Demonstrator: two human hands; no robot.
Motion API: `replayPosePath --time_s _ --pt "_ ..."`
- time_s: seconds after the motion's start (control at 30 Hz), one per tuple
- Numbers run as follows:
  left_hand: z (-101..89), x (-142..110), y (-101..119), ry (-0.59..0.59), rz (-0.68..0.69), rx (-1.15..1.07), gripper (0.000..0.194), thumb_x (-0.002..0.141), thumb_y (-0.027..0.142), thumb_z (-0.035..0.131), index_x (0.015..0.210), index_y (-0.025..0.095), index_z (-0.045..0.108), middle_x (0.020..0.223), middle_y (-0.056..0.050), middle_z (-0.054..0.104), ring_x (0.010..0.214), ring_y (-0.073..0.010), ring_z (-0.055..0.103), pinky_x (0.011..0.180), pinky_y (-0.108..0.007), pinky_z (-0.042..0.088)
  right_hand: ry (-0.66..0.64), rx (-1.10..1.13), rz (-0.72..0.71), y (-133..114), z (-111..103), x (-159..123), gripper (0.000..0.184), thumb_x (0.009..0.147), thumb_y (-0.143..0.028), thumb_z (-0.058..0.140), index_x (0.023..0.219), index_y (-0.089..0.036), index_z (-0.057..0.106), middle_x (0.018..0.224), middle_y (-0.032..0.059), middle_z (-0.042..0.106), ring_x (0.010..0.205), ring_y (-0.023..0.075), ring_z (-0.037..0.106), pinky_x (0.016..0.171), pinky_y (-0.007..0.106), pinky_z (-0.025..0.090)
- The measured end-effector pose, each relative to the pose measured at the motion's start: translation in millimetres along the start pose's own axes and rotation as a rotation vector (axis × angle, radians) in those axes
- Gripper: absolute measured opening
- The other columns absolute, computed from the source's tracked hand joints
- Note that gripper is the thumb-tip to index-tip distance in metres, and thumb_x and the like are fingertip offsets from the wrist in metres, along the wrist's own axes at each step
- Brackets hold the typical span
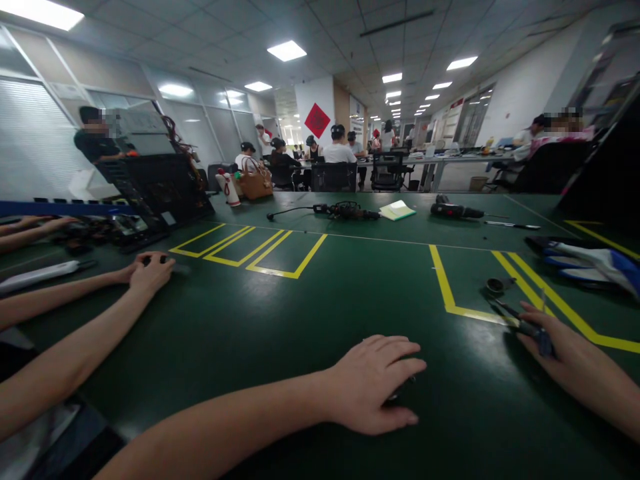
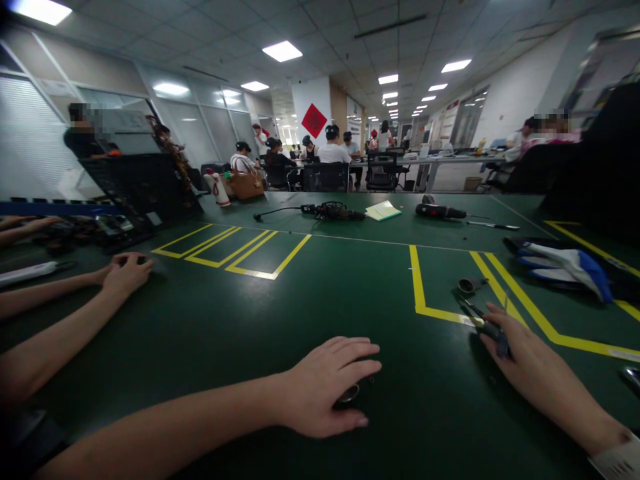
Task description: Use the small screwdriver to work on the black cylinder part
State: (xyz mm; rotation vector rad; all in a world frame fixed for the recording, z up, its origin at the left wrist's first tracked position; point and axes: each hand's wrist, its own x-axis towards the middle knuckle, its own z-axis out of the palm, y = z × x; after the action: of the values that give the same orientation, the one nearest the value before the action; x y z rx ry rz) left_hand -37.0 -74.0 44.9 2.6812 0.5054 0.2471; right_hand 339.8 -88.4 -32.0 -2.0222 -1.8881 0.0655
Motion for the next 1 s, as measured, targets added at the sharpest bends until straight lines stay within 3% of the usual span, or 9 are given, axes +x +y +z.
replayPosePath --time_s 0.1,0.23,0.37,0.43,0.47,0.57,0.67,0.83,1.0 --pt "-4.1 -6 5 0.003 -0.147 0.041 0.057 0.082 0.046 0.054 0.13 0.017 0.044 0.138 -0.014 0.041 0.124 -0.0312 0.038 0.102 -0.048 0.033 0.08 -0.013 -0.006 -10 -10 -2 0.039 0.083 -0.036 0.042 0.117 -0.017 0.043 0.134 0.0212 0.046 0.119 0.0339 0.049 0.095 0.044 0.041" --pt "-8.3 -15 10 -0.053 -0.32 -0.038 0.042 0.086 0.039 0.05 0.124 0.021 0.051 0.121 -0.01 0.053 0.104 -0.0258 0.052 0.087 -0.041 0.045 0.143 0.074 0.114 -36 -31 -8 0.046 0.081 -0.04 0.041 0.122 -0.018 0.045 0.125 0.0203 0.055 0.109 0.0359 0.056 0.084 0.047 0.046" --pt "-7.4 -22 10 -0.034 -0.374 -0.179 0.038 0.087 0.031 0.052 0.124 0.023 0.051 0.12 -0.006 0.055 0.103 -0.0214 0.054 0.086 -0.035 0.046 0.174 0.422 0.123 -80 -48 -21 0.044 0.08 -0.05 0.045 0.113 -0.024 0.058 0.104 0.0125 0.067 0.099 0.0313 0.061 0.078 0.042 0.05" --pt "-5.9 -24 7 0.015 -0.37 -0.219 0.034 0.086 0.027 0.053 0.119 0.022 0.055 0.118 -0.005 0.056 0.104 -0.0206 0.054 0.088 -0.034 0.044 0.055 0.653 0.179 -105 -51 -29 0.042 0.078 -0.057 0.049 0.094 -0.023 0.068 0.09 0.011 0.07 0.087 0.0291 0.064 0.074 0.039 0.052" --pt "-5.1 -24 4 0.048 -0.369 -0.249 0.032 0.085 0.025 0.054 0.117 0.023 0.057 0.116 -0.004 0.057 0.104 -0.02 0.054 0.089 -0.034 0.044 0.027 0.752 0.215 -118 -51 -32 0.044 0.075 -0.061 0.051 0.082 -0.022 0.071 0.081 0.0107 0.07 0.08 0.0284 0.064 0.07 0.038 0.053" --pt "-2.3 -21 -5 0.188 -0.414 -0.398 0.027 0.084 0.023 0.057 0.111 0.023 0.063 0.112 -0.004 0.059 0.1 -0.0185 0.056 0.087 -0.033 0.044 -0.072 1.022 0.28 -152 -46 -39 0.044 0.073 -0.06 0.057 0.073 -0.019 0.071 0.073 0.0088 0.069 0.067 0.0238 0.062 0.06 0.035 0.053" --pt "0.7 -7 -16 0.384 -0.535 -0.634 0.022 0.08 0.02 0.062 0.101 0.019 0.068 0.105 -0.006 0.062 0.093 -0.0187 0.059 0.084 -0.034 0.047 -0.14 1.096 0.268 -174 -39 -38 0.047 0.07 -0.062 0.06 0.066 -0.016 0.069 0.061 0.0065 0.065 0.058 0.0207 0.06 0.054 0.032 0.05" --pt "1.6 25 -19 0.767 -0.842 -1.293 0.027 0.079 0.004 0.058 0.104 0.012 0.065 0.104 -0.012 0.065 0.095 -0.0198 0.062 0.088 -0.035 0.05 -0.148 0.966 0.143 -179 -29 -37 0.046 0.075 -0.061 0.053 0.066 -0.018 0.066 0.057 0.0038 0.063 0.054 0.0189 0.058 0.05 0.029 0.047" --pt "0.5 40 -14 0.906 -0.791 -1.666 0.028 0.078 -0.005 0.052 0.1 0.006 0.064 0.103 -0.014 0.066 0.092 -0.0199 0.065 0.089 -0.034 0.051 -0.183 0.804 0.083 -177 -26 -37 0.044 0.08 -0.057 0.045 0.067 -0.019 0.065 0.055 0.0036 0.063 0.052 0.0193 0.059 0.048 0.03 0.046"
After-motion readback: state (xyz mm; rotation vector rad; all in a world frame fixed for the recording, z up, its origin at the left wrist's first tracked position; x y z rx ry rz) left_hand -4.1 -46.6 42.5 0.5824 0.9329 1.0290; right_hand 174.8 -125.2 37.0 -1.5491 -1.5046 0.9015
